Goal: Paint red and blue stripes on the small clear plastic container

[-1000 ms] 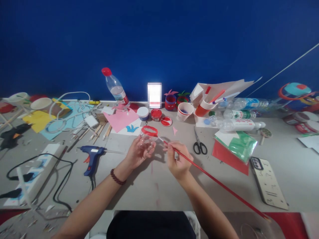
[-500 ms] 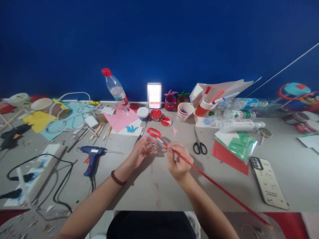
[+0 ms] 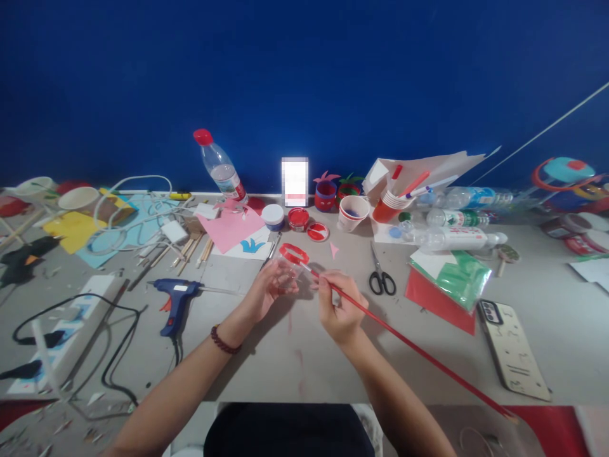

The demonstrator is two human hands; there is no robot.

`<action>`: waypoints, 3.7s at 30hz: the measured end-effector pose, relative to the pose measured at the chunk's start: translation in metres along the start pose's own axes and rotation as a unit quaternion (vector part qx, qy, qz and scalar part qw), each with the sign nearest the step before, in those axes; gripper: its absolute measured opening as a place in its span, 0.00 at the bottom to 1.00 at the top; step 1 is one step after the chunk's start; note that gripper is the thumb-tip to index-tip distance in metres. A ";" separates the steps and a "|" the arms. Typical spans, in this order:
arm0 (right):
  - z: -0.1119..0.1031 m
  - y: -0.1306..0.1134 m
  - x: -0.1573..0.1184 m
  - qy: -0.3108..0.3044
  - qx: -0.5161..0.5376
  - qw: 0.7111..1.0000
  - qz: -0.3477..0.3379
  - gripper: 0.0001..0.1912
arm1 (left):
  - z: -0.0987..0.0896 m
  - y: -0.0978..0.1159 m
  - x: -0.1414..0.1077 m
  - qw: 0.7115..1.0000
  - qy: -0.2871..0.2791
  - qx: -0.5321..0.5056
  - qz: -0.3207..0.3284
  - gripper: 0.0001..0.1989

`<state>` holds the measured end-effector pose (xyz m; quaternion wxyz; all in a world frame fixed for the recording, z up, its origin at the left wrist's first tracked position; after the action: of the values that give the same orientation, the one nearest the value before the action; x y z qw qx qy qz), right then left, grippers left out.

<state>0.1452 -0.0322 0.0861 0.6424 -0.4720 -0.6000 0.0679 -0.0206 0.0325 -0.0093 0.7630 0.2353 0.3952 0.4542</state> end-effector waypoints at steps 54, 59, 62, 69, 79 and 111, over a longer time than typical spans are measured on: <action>-0.004 0.004 0.002 0.021 -0.010 0.999 0.029 0.04 | 0.003 -0.017 0.001 0.975 -0.055 -0.143 -0.162 0.25; -0.008 -0.001 0.006 0.034 -0.029 0.999 0.015 0.05 | 0.001 -0.020 0.003 0.972 -0.060 -0.161 -0.161 0.26; -0.010 -0.004 0.009 0.045 -0.020 0.999 0.008 0.04 | 0.000 -0.019 0.002 0.969 -0.054 -0.173 -0.167 0.26; -0.001 -0.015 0.009 0.007 0.073 0.997 -0.035 0.08 | 0.004 -0.019 0.003 0.971 -0.075 -0.157 -0.164 0.27; 0.005 -0.016 0.009 -0.011 0.078 0.997 -0.025 0.09 | 0.007 -0.024 0.002 0.968 -0.087 -0.155 -0.175 0.27; -0.009 -0.016 0.014 0.038 0.054 0.997 -0.041 0.07 | 0.004 -0.018 0.003 0.966 -0.065 -0.182 -0.170 0.23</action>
<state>0.1482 -0.0368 0.1086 0.6917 -0.4141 -0.5891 0.0557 -0.0077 0.0264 -0.0214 0.8828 0.0510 0.2900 0.3661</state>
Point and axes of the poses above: each hand's wrist, its own x-axis towards the middle knuckle, its own z-axis out of the palm, y = z × x, the point moved 9 cm from there along x, towards the middle knuckle
